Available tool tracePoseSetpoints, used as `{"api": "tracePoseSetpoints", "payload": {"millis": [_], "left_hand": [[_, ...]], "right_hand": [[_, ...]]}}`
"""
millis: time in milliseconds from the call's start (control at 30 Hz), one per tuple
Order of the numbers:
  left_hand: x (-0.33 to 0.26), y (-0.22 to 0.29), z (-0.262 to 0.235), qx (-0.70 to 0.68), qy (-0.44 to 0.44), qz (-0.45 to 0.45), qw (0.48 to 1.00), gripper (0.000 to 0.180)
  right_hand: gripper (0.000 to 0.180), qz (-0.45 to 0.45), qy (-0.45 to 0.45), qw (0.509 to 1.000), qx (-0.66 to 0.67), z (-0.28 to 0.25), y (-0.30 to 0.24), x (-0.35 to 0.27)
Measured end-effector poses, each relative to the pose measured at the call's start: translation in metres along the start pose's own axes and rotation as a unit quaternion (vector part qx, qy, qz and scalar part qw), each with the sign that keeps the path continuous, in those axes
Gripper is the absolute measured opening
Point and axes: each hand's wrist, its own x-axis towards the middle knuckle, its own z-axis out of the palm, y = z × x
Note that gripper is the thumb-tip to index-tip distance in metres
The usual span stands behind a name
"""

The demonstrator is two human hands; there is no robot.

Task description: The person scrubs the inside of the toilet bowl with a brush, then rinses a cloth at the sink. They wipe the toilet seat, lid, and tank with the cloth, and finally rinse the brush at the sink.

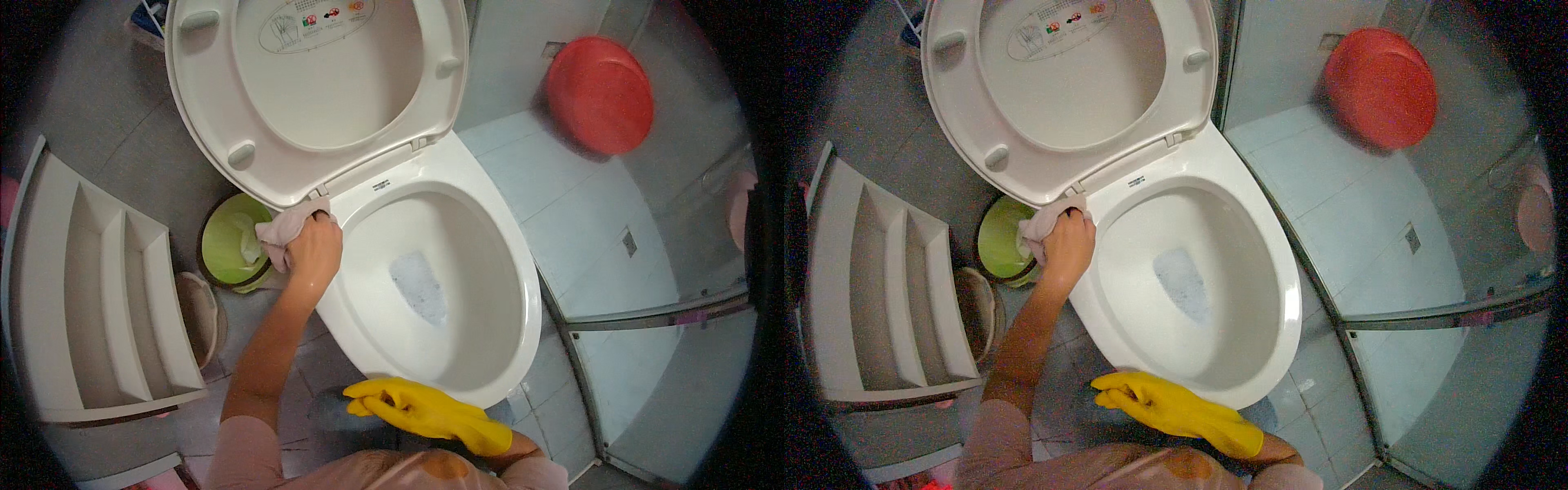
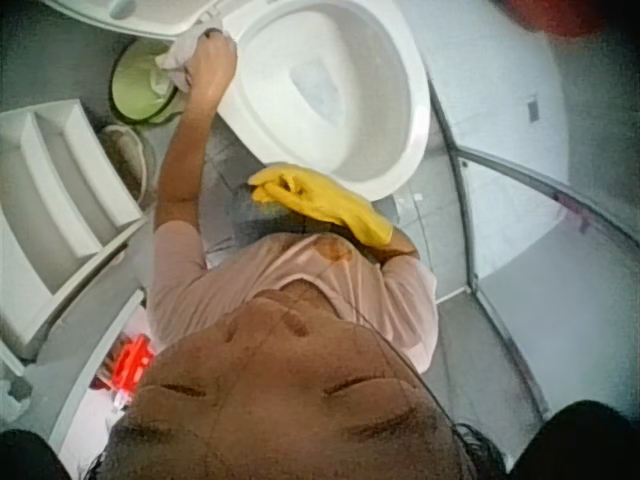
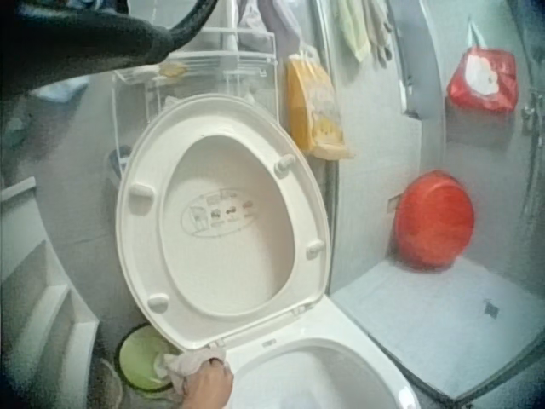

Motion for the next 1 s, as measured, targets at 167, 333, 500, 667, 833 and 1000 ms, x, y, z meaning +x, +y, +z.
{"api": "tracePoseSetpoints", "payload": {"millis": [167, 333, 500, 667, 833, 1000], "left_hand": [[-0.002, -0.006, 0.007, -0.034, 0.022, 0.033, 0.999, 0.025], [-0.020, -0.029, 0.006, -0.262, 0.028, -0.076, 0.962, 0.018], [-0.088, -0.072, -0.046, -0.856, 0.103, -0.152, 0.484, 0.046], [-0.114, -0.098, -0.097, -0.873, -0.072, -0.165, 0.453, 0.051], [-0.115, -0.087, -0.144, -0.839, -0.149, -0.152, 0.500, 0.050], [-0.125, -0.087, -0.147, -0.852, -0.148, -0.205, 0.458, 0.037]], "right_hand": [[0.032, -0.029, 0.012, 0.993, -0.118, 0.012, 0.006, 0.001], [0.030, -0.130, 0.012, 0.942, -0.308, 0.020, 0.006, 0.007], [0.030, -0.054, 0.137, 0.986, -0.080, 0.002, -0.050, 0.002], [0.035, -0.188, 0.182, 0.943, -0.204, -0.012, -0.091, 0.052], [0.045, -0.110, -0.037, 0.985, 0.125, -0.012, -0.088, 0.101], [0.031, -0.037, 0.054, 0.995, 0.078, -0.002, -0.077, 0.096]]}}
